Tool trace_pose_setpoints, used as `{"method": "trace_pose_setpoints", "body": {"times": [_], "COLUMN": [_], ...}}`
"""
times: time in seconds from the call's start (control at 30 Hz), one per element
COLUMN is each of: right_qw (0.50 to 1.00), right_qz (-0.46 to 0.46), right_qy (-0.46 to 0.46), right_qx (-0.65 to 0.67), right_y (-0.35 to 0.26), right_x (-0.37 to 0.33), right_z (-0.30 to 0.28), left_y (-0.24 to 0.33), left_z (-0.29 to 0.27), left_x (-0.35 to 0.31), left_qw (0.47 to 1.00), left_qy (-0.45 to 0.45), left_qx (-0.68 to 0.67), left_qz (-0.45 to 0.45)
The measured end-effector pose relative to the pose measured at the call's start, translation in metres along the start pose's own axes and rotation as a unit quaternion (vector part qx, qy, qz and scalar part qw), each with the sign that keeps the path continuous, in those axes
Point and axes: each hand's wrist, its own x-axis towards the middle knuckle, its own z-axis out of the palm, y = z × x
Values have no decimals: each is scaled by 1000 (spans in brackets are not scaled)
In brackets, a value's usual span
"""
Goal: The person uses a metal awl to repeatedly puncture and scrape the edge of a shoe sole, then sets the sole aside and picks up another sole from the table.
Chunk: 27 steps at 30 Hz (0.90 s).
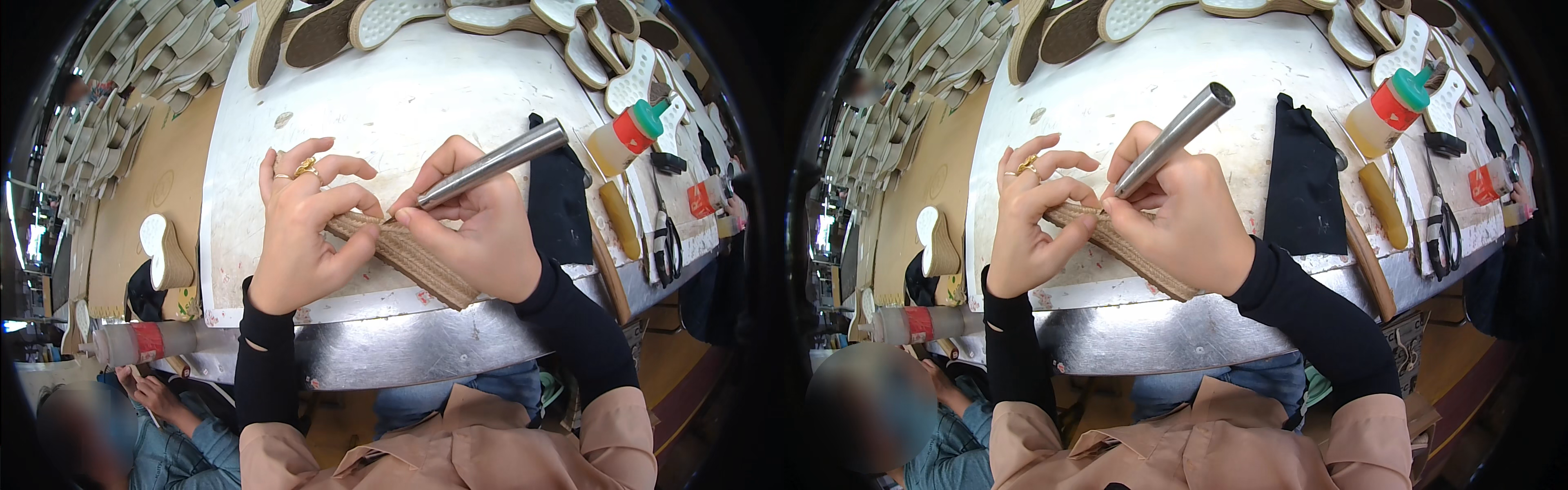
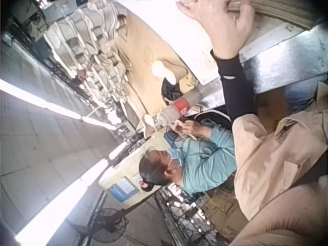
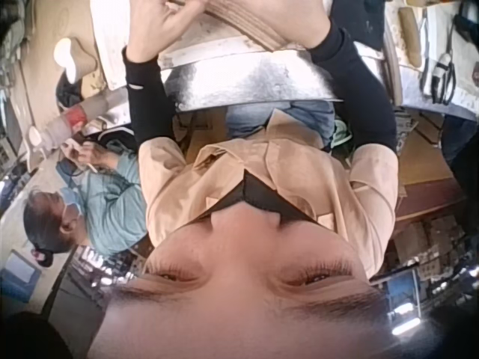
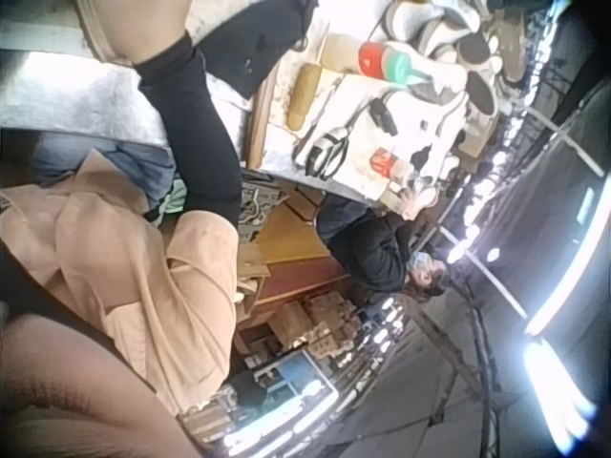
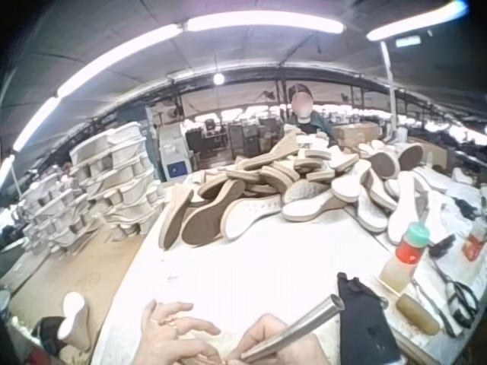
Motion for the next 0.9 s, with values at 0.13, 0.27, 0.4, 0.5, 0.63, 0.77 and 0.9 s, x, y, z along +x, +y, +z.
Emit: {"method": "trace_pose_setpoints", "body": {"times": [0.13,0.27,0.4,0.5,0.63,0.77,0.9], "right_qw": [999,999,1000,998,997,997,1000], "right_qz": [-39,-40,10,27,-25,-59,-19], "right_qy": [2,13,17,18,46,50,21], "right_qx": [-33,-29,23,51,55,-4,-10], "right_y": [4,4,2,3,10,9,1], "right_x": [-2,-3,0,0,0,0,0], "right_z": [1,2,2,1,4,6,3], "left_y": [0,-1,-2,-3,-2,-2,-3], "left_z": [1,1,1,2,4,3,-1], "left_x": [0,1,1,0,1,0,0], "left_qw": [1000,1000,1000,1000,1000,1000,1000], "left_qy": [10,5,3,3,12,13,-1], "left_qx": [-8,-13,-14,-14,-14,-12,-19], "left_qz": [6,4,1,-4,-4,1,5]}}
